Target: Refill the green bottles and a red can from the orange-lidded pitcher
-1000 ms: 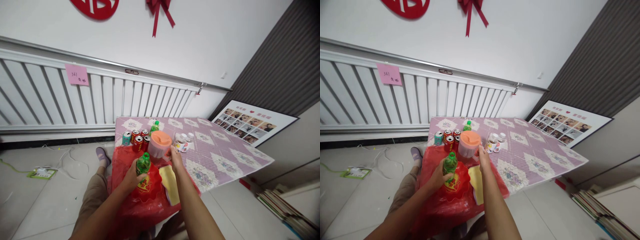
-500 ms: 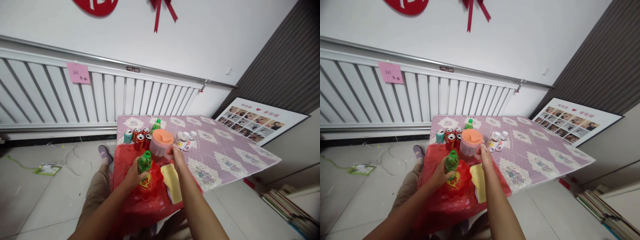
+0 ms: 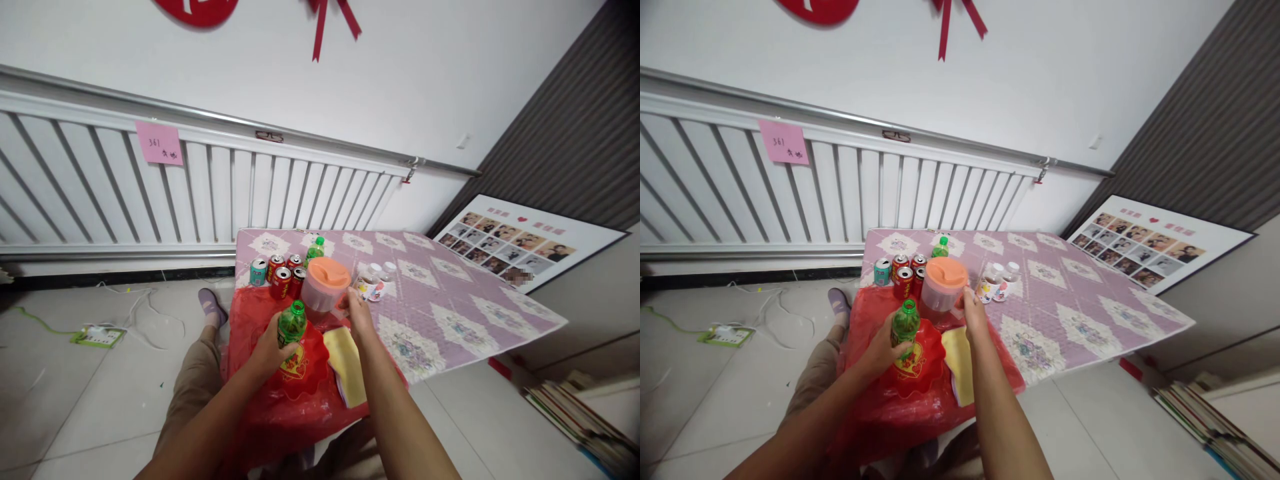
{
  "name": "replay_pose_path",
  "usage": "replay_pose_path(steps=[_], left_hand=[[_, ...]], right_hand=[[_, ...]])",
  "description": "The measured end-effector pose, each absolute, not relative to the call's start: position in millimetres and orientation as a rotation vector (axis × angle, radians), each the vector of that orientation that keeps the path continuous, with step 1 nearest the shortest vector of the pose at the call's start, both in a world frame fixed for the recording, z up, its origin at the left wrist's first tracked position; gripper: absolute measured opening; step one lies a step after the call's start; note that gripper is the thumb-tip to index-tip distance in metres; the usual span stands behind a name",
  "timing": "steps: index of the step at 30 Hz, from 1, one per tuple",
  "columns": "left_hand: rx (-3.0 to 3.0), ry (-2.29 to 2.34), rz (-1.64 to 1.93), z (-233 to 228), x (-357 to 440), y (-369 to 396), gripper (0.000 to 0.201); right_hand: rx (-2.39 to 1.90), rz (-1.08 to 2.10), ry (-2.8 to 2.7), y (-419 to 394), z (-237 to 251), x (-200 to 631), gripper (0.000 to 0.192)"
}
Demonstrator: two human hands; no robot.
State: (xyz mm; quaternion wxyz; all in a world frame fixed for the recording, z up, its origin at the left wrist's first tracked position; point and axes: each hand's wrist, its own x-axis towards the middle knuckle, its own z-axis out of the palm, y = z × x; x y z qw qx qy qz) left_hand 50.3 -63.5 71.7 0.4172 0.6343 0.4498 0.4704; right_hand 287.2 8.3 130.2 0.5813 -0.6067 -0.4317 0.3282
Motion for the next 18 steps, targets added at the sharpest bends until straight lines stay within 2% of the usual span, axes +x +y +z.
replay_pose_path(steps=[18], left_hand=[[1.587, 1.107, 1.165, 66.9, 49.6, -58.1, 0.071]], right_hand=[[-1.407, 0.787, -0.977, 7.7, 131.1, 285.8, 0.041]])
